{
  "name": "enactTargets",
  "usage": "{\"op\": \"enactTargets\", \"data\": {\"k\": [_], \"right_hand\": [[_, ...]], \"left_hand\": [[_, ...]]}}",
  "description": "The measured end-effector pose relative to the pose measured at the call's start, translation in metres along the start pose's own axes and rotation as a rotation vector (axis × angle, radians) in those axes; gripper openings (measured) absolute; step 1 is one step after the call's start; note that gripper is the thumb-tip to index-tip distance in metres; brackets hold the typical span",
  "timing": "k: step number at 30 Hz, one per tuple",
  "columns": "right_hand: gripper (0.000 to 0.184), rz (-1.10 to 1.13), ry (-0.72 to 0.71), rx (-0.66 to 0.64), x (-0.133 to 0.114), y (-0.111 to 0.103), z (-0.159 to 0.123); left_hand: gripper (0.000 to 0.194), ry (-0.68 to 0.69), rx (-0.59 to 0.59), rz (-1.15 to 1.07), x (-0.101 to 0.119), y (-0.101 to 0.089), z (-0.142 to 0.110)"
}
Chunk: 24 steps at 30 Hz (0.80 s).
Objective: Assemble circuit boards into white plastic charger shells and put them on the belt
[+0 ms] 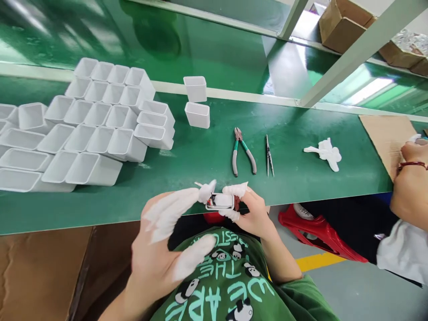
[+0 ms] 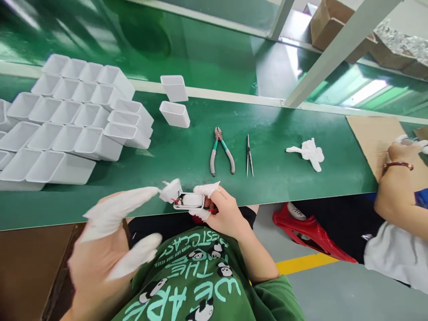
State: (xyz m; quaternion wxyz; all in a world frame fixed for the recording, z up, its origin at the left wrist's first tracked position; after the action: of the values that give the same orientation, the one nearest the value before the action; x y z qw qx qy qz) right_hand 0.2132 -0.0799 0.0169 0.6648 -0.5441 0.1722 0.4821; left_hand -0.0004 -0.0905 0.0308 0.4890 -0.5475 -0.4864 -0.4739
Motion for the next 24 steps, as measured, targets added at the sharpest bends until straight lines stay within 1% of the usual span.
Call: {"op": "enactTargets", "data": {"k": [1, 4, 5, 6, 7, 10, 12, 15, 19, 21, 24], "right_hand": [[0.032, -0.014, 0.016, 0.002, 0.001, 0.003, 0.000], [0.033, -0.010, 0.032, -0.002, 0.000, 0.007, -0.001], [0.033, 0.000, 0.033, 0.006, -0.001, 0.007, -0.002], [0.034, 0.008, 0.035, 0.021, -0.001, 0.007, -0.004], [0.034, 0.010, 0.041, 0.039, -0.001, 0.006, -0.005], [0.035, 0.007, 0.063, 0.101, 0.000, 0.003, -0.007], [0.034, 0.016, 0.069, 0.114, 0.002, 0.003, -0.006], [0.033, 0.037, 0.061, 0.142, 0.002, 0.003, -0.005], [0.033, 0.063, 0.074, 0.143, 0.002, 0.004, -0.006], [0.033, 0.061, 0.075, 0.146, 0.002, 0.004, -0.006], [0.032, 0.046, 0.080, 0.134, 0.003, 0.005, -0.006]], "left_hand": [[0.054, 0.111, 0.012, 0.149, 0.008, 0.003, 0.005], [0.042, 0.551, 0.077, 0.629, 0.032, 0.021, 0.016], [0.037, 0.681, 0.092, 0.730, 0.037, 0.027, 0.017], [0.033, 0.773, 0.095, 0.772, 0.040, 0.030, 0.018], [0.029, 0.834, 0.095, 0.777, 0.043, 0.032, 0.018], [0.021, 0.919, 0.063, 0.736, 0.046, 0.032, 0.014], [0.016, 0.956, 0.056, 0.734, 0.044, 0.031, 0.009], [0.013, 0.993, 0.105, 0.749, 0.034, 0.027, 0.004], [0.016, 1.052, 0.194, 0.732, 0.018, 0.024, -0.001], [0.018, 1.069, 0.176, 0.703, 0.013, 0.026, -0.002], [0.022, 1.085, 0.075, 0.673, 0.009, 0.034, -0.002]]}}
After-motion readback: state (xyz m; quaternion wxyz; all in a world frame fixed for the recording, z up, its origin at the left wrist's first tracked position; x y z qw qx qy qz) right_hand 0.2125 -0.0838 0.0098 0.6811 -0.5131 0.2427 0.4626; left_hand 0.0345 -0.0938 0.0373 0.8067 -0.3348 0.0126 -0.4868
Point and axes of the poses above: each hand's wrist, its own z-axis towards the middle knuckle, its own y-axis out of the palm, x = y × z, the point moved 5 cm from there along z, towards the middle knuckle, and after that the axes turned 5 degrees about -x, right-handed, at the moved point
